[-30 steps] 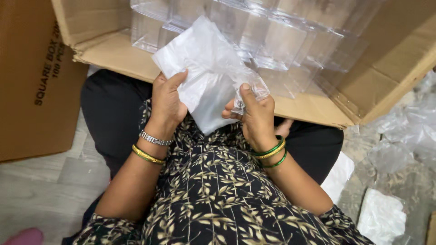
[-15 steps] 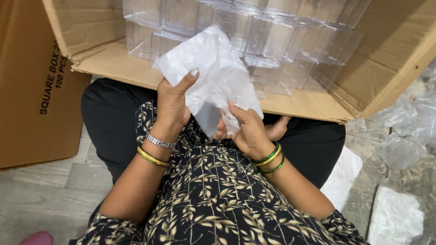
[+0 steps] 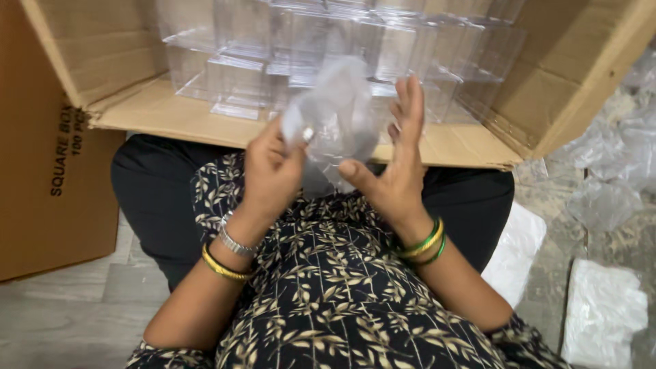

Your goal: The person sits on the floor and removes clear plastic bags from small square plastic boxes, then places the unwrapped boxes into a large cardboard carton. They handle the boxes one at a time, pulling off the plastic wrap and arranging the boxes inside the carton.

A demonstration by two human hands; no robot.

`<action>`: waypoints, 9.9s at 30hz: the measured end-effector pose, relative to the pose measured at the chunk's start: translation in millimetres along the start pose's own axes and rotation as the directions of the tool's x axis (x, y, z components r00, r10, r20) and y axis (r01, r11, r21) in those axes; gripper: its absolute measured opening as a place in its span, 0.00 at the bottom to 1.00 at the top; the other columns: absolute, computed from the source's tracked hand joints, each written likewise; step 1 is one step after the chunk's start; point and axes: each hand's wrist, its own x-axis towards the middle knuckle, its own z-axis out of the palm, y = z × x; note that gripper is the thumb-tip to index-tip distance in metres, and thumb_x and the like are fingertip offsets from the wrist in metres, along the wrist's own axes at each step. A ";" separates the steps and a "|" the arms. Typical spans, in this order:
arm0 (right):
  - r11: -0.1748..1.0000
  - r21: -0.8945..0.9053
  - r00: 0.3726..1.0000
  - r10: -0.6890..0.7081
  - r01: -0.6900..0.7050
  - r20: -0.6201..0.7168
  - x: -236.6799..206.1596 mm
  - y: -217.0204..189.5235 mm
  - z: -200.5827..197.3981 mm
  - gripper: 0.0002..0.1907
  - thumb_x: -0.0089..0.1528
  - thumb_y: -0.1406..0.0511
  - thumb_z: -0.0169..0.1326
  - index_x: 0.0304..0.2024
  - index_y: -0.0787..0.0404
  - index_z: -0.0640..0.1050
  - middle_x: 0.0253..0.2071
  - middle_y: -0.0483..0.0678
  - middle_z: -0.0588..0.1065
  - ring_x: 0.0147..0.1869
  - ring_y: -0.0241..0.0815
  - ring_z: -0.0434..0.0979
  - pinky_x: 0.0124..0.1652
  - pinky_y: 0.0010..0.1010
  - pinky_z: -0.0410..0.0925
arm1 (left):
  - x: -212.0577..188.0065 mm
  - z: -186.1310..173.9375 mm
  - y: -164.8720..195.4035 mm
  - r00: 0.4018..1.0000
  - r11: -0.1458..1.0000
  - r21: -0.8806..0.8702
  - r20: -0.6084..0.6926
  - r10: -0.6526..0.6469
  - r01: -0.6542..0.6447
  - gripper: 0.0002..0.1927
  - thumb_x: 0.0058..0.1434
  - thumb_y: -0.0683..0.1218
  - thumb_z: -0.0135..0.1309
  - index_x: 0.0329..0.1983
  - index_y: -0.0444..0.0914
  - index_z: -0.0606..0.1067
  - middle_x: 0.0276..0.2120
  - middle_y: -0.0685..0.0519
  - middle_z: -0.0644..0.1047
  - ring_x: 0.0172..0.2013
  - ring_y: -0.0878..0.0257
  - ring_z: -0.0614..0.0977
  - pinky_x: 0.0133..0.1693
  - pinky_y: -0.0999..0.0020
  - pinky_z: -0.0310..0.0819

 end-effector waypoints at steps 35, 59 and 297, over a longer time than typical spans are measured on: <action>0.716 -0.544 0.714 -0.090 -0.438 -0.694 -109.2 141.2 -221.5 0.10 0.70 0.65 0.59 0.50 0.65 0.78 0.42 0.48 0.76 0.44 0.40 0.73 0.45 0.30 0.69 | -15.3 87.9 -21.2 0.833 0.925 0.065 0.417 -0.365 0.373 0.13 0.63 0.37 0.57 0.51 0.35 0.72 0.41 0.57 0.79 0.41 0.71 0.82 0.45 0.73 0.80; -0.118 -0.605 0.386 0.670 -0.788 -0.634 -250.4 95.1 -318.1 0.29 0.50 0.69 0.65 0.56 0.59 0.79 0.45 0.62 0.76 0.45 0.64 0.80 0.46 0.48 0.72 | 14.2 32.0 -14.6 0.962 0.859 -0.446 0.018 -0.272 0.252 0.18 0.63 0.40 0.61 0.55 0.30 0.74 0.47 0.50 0.81 0.47 0.61 0.83 0.51 0.63 0.80; 0.940 0.118 -0.031 0.115 -0.321 -0.993 -206.0 198.4 -337.0 0.14 0.61 0.65 0.50 0.46 0.68 0.71 0.45 0.55 0.75 0.46 0.47 0.75 0.51 0.41 0.73 | 16.9 65.7 -1.0 0.957 0.829 -0.478 0.141 -0.255 0.291 0.28 0.63 0.32 0.53 0.67 0.30 0.66 0.45 0.45 0.79 0.41 0.59 0.84 0.46 0.65 0.81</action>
